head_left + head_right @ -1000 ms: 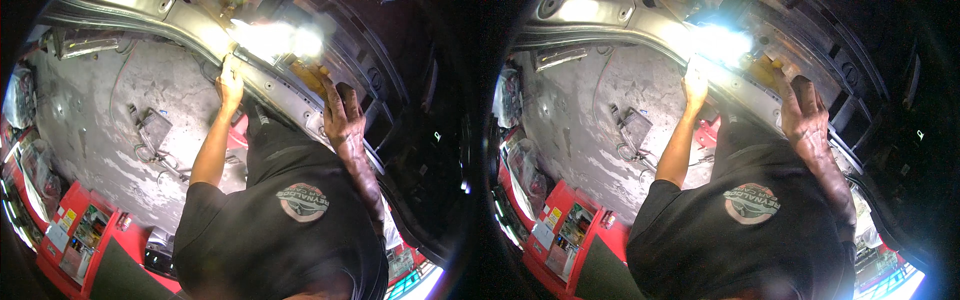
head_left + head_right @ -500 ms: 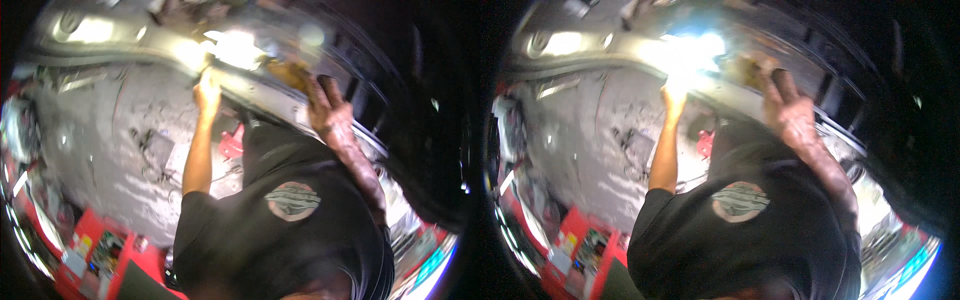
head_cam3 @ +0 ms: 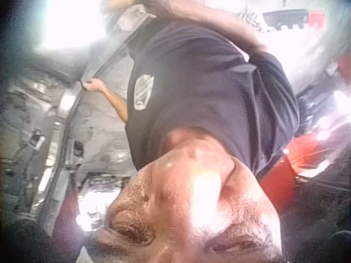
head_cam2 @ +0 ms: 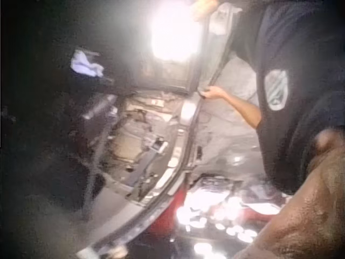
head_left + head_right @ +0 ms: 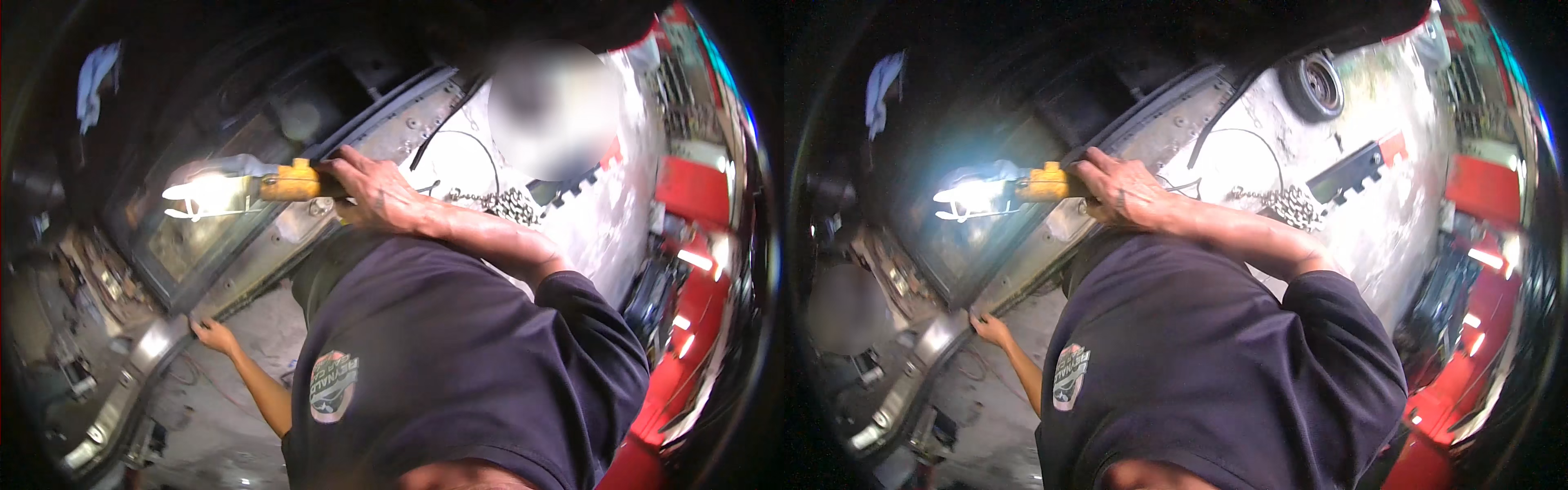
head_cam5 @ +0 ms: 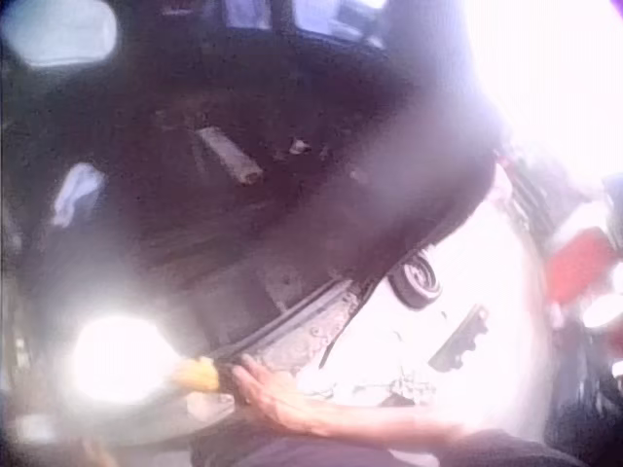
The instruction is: The person positions a large black plastic trim piece into the rear interior of a vehicle, aligning it with mounting holes and pressing it into place before using a hand tool to secure it.
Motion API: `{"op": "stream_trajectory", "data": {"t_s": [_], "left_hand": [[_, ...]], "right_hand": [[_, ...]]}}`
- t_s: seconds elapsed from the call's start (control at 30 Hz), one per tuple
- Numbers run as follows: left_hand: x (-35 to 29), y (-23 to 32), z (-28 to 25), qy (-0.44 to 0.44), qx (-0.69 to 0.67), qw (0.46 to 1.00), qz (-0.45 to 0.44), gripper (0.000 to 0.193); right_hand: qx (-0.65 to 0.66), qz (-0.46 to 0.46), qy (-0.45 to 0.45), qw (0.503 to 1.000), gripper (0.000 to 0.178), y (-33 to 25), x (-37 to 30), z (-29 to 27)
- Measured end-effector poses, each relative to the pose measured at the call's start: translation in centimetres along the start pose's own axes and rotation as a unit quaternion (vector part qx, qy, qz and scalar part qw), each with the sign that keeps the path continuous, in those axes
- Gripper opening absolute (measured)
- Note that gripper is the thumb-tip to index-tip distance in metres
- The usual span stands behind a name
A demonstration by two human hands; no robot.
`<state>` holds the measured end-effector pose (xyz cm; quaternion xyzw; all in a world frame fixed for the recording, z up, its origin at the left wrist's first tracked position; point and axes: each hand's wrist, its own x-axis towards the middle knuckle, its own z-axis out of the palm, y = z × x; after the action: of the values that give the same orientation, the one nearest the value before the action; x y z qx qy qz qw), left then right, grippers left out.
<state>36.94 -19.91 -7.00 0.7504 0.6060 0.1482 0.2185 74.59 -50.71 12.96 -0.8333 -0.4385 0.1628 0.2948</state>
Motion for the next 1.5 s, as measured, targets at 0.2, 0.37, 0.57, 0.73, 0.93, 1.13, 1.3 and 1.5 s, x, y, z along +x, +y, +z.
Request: {"op": "stream_trajectory", "data": {"t_s": [0.2, 0.37, 0.57, 0.73, 0.93, 1.13, 1.3, 1.5], "left_hand": [[1.5, -3.6, 0.6, -0.035, 0.033, 0.998, 0.032, 0.048], [5.2, -7.0, 0.2, -0.164, -0.072, 0.972, -0.153, 0.055], [5.4, -3.0, -1.9, -0.240, -0.029, 0.927, -0.287, 0.061], [5.5, -2.2, -2.4, -0.238, -0.044, 0.927, -0.287, 0.061], [5.0, -2.4, -2.4, -0.236, -0.060, 0.926, -0.289, 0.061], [4.2, -2.1, -2.1, -0.230, -0.079, 0.925, -0.291, 0.062], [4.0, -2.3, -1.9, -0.226, -0.091, 0.924, -0.294, 0.062], [3.6, -1.8, -2.0, -0.221, -0.101, 0.922, -0.300, 0.062]], "right_hand": [[0.069, 0.216, 0.155, 0.962, 0.053, 8.5, -8.6, -3.1], [-0.063, 0.309, 0.373, 0.873, 0.051, 14.5, -14.4, -6.5], [-0.156, 0.391, 0.390, 0.819, 0.050, 18.2, -19.0, -9.4], [-0.167, 0.390, 0.378, 0.823, 0.055, 19.4, -19.5, -8.6], [-0.149, 0.352, 0.379, 0.843, 0.049, 18.8, -17.3, -8.9], [-0.131, 0.340, 0.381, 0.850, 0.049, 18.4, -15.1, -9.7], [-0.138, 0.318, 0.376, 0.860, 0.049, 18.4, -12.5, -10.4], [-0.163, 0.278, 0.408, 0.854, 0.051, 18.8, -10.2, -11.9]]}}
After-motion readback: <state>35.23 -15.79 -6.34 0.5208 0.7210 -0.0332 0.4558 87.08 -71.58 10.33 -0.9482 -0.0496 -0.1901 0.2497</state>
